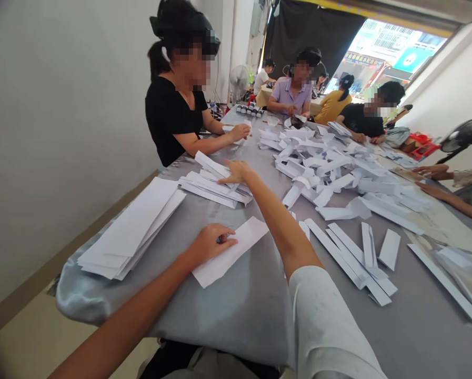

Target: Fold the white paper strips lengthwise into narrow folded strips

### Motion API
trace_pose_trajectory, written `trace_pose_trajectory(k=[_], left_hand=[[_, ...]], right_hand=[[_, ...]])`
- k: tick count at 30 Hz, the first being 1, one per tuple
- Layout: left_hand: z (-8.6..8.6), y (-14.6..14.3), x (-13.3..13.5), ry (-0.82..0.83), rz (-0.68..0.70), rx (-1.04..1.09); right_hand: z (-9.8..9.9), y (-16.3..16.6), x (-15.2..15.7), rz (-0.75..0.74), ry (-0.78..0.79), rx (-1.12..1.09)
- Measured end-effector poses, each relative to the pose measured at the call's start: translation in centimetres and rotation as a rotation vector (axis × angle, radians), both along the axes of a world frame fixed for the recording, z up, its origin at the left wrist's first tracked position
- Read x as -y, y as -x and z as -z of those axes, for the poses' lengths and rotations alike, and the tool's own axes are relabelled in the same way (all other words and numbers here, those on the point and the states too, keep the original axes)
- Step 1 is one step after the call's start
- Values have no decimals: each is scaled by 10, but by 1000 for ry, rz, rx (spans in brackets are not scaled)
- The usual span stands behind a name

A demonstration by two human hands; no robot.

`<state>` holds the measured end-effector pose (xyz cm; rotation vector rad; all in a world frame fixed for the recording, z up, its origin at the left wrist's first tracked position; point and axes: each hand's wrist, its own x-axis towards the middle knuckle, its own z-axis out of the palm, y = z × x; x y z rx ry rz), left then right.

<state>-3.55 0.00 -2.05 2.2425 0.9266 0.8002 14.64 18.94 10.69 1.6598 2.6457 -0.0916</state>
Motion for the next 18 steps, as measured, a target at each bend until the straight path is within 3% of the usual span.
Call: trace_pose_trajectory(k=[6, 11, 15, 18], left_hand=[[4, 2, -4, -46, 41, -14], [4, 0, -4, -36, -16, -20], [-2, -1, -5, 13, -5, -31], [-7, -1, -6, 51, -9, -44]], right_hand=[[-7, 8, 59, 3, -273, -129], [18, -5, 149, -25, -288, -152], [45, -56, 215, 142, -257, -79], [59, -106, 248, 458, -129, 73]])
